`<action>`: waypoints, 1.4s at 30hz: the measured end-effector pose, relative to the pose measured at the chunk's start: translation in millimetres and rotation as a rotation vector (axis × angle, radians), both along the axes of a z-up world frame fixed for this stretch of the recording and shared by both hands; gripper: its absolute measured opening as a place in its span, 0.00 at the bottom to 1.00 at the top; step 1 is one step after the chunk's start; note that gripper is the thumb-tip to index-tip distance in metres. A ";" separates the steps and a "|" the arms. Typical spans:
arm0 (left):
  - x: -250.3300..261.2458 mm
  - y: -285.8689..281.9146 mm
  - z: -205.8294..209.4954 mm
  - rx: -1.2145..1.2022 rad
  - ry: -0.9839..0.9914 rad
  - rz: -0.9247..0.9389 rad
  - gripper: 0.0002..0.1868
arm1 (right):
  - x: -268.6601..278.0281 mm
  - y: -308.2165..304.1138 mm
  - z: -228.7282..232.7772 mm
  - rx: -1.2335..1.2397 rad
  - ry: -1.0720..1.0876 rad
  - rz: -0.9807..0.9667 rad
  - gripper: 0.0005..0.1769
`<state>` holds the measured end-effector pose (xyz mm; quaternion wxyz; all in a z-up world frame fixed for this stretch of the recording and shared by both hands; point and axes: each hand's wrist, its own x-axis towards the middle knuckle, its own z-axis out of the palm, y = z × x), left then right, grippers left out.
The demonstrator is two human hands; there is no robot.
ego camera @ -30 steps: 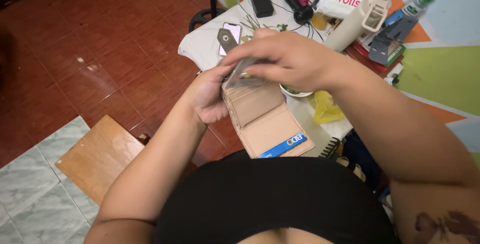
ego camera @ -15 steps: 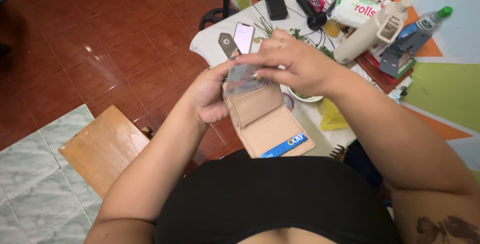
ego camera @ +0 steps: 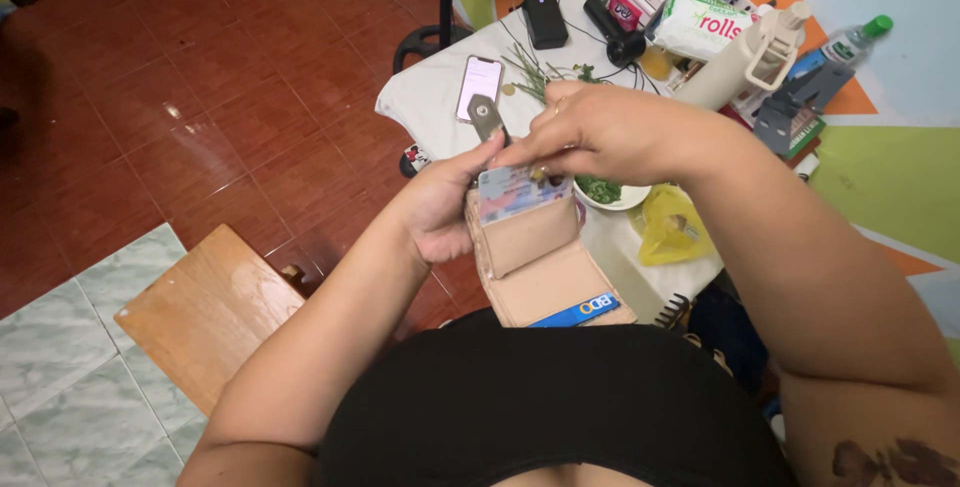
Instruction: The person organizes items on a table, handling a small plastic bag, a pink pouch, a wallet, and plastic bags. They place a plastic bag on a shelf, open the pouch to remove and fold a receipt, and then open the wallet to place an ID card inside.
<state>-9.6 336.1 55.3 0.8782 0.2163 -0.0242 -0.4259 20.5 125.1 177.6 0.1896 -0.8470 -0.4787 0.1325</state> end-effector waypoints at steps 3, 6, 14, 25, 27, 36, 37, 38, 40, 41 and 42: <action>-0.9 0.0 -4.1 0.024 -0.021 0.019 0.27 | -3.1 5.7 -0.4 -0.007 0.026 -0.075 0.25; 0.2 1.0 -6.5 0.000 -0.041 0.016 0.26 | -1.6 5.0 5.2 -0.027 0.071 -0.144 0.27; -2.7 1.5 -5.6 0.047 -0.004 0.052 0.28 | 8.6 7.6 10.5 -0.045 0.067 -0.016 0.25; 0.4 0.8 -11.4 0.043 -0.020 0.042 0.22 | -17.5 23.0 18.5 -0.301 -0.059 -0.154 0.36; -3.8 -2.7 -8.2 0.110 -0.042 0.045 0.22 | -36.8 32.0 16.1 -0.369 -0.280 -0.071 0.35; -12.6 -6.7 9.9 0.149 -0.095 -0.038 0.24 | -45.3 48.7 41.8 -0.144 0.014 -0.046 0.25; -12.3 -4.7 9.1 0.125 -0.084 -0.035 0.25 | -42.6 42.8 45.5 -0.072 0.048 -0.061 0.28; -11.8 -2.7 7.5 0.101 -0.074 -0.031 0.25 | -39.7 37.3 47.7 0.000 0.082 -0.073 0.31; -7.6 0.0 2.9 0.106 -0.019 0.005 0.26 | -33.0 28.3 48.1 0.079 0.033 -0.042 0.22; -6.2 1.3 0.3 0.109 0.011 0.022 0.26 | -30.8 24.9 46.2 0.119 0.011 -0.027 0.18; -5.0 2.2 -1.5 0.074 0.014 0.011 0.27 | -29.3 22.4 43.2 0.136 -0.021 -0.053 0.16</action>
